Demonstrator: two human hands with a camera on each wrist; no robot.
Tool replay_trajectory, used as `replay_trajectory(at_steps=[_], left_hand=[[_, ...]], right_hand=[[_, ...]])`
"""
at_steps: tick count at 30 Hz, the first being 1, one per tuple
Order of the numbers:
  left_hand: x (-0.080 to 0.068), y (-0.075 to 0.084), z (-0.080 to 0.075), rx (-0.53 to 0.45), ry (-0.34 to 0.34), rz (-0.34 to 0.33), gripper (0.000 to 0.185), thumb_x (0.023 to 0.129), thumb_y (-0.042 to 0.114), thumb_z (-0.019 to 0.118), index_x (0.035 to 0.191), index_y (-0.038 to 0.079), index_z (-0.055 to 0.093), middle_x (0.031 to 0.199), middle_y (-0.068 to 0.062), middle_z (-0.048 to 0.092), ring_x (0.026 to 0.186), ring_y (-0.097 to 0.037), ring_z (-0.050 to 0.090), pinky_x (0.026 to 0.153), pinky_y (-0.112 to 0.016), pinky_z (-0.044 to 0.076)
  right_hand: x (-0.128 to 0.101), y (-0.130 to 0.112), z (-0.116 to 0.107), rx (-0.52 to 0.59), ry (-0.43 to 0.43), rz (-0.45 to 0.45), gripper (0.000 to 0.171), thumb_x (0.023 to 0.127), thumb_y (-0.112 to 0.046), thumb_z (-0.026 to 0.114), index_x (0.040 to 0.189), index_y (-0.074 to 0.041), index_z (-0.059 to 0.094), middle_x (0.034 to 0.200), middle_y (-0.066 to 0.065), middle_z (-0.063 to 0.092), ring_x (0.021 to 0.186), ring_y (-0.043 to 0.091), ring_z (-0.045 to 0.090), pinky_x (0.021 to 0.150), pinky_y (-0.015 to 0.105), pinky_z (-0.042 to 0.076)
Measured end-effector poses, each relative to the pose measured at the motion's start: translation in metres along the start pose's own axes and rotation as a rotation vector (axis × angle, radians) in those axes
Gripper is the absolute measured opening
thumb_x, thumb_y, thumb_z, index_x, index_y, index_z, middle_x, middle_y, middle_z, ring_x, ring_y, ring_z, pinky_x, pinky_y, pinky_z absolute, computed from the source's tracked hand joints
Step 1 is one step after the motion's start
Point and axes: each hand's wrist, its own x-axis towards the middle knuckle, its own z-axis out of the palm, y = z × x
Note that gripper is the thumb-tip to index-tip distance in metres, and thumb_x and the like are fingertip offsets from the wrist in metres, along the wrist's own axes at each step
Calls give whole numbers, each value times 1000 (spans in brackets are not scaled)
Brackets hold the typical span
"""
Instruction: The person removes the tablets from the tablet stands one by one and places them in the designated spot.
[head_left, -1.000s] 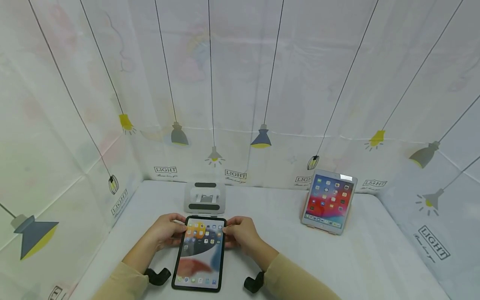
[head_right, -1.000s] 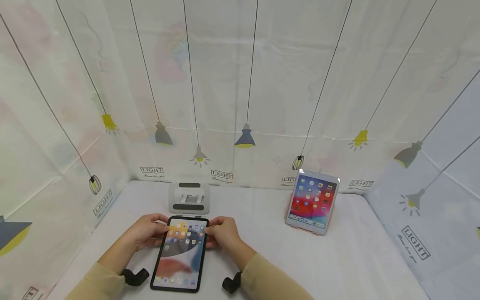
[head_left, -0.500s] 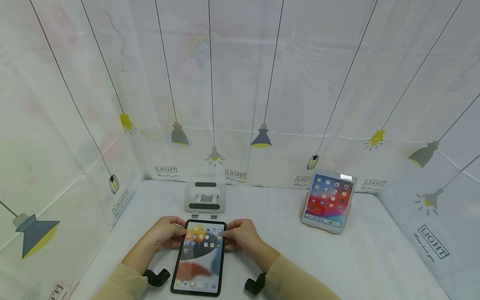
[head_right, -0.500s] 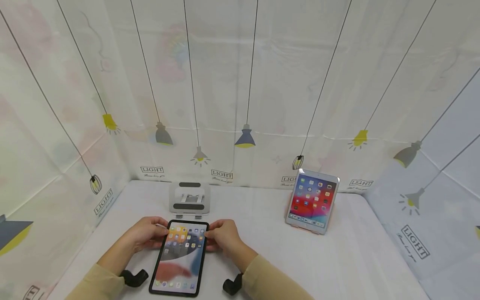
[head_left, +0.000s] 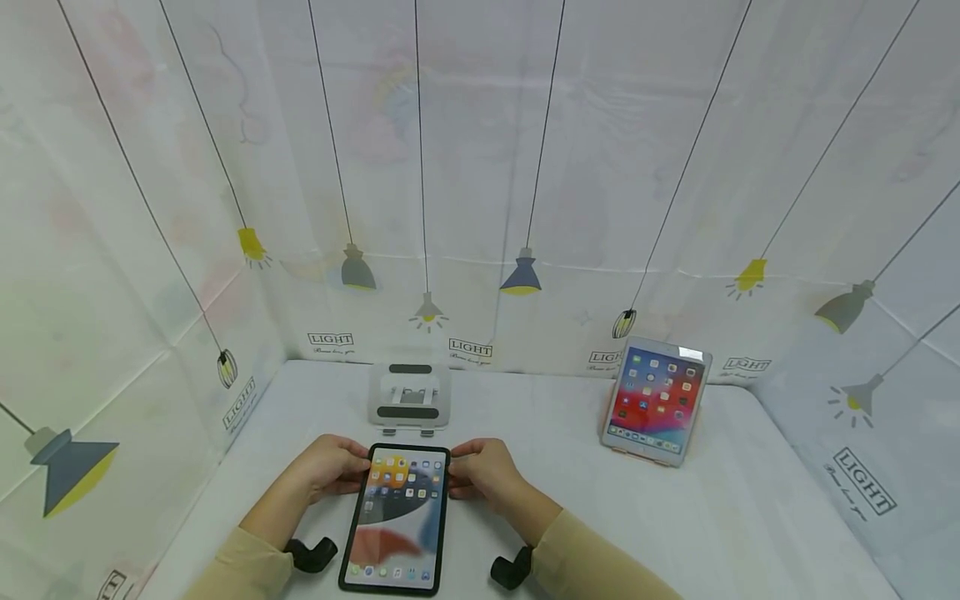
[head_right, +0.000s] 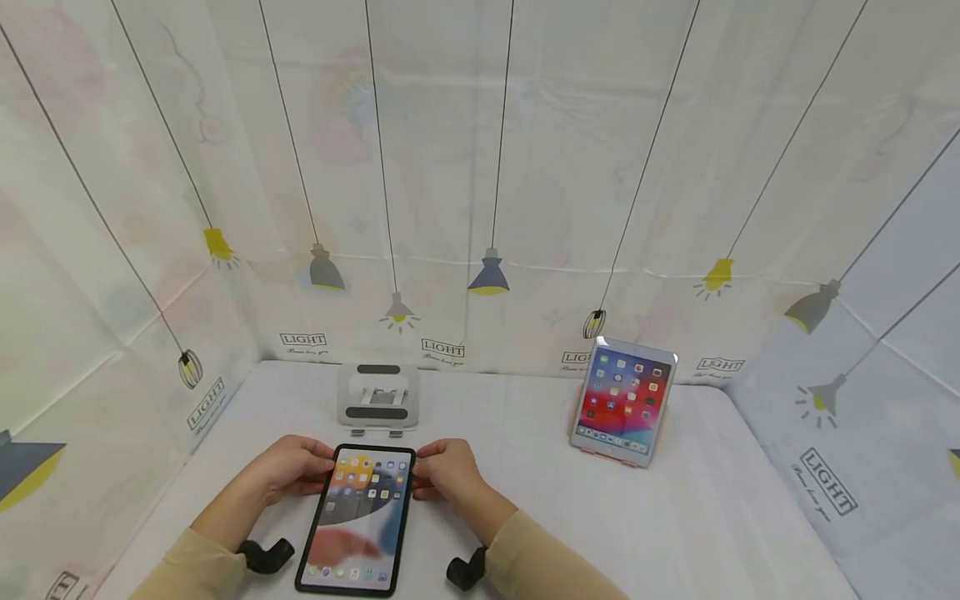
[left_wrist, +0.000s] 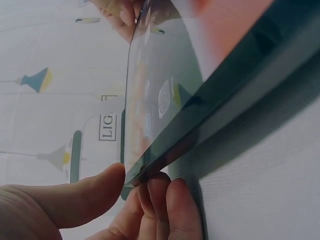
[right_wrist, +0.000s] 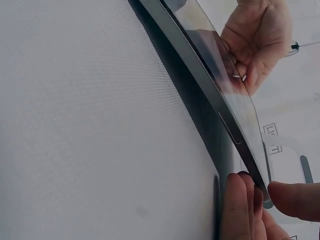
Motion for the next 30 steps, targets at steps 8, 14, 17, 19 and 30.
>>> replay_trajectory(at_steps=[8,14,17,19,30], left_hand=[[-1,0,-1,24,0,8,25,97,1,72,119,-10,72,103,-16,79,84,-21,73,76,-37,68],[-1,-1,-1,24,8,12,27,97,0,72,121,-11,71,104,-17,79,83,-20,73,75,-37,68],[-1,-2,-2,18,2,9,27,97,1,71,121,-11,71,101,-16,79,80,-19,72,74,-35,68],[-2,-2,-3,12,-2,6,26,97,1,71,121,-10,72,100,-15,79,79,-19,72,73,-34,67],[-3,1,-10,34,-34,-7,31,98,3,68,127,-10,68,97,-12,79,77,-18,74,71,-33,67]], right_hand=[[1,-2,-3,8,13,52,25,95,2,71,120,6,68,92,17,81,70,17,76,68,34,69],[2,-1,-5,17,-1,53,24,96,2,70,119,8,67,93,18,81,71,17,77,69,33,69],[2,1,-6,18,-1,57,25,95,3,69,120,8,67,94,19,81,71,17,77,69,33,69],[1,1,-5,15,1,62,25,95,3,69,120,8,67,95,20,81,71,18,77,68,33,69],[-2,0,-7,-1,-1,62,29,96,1,69,124,8,66,102,22,81,74,18,79,69,34,69]])
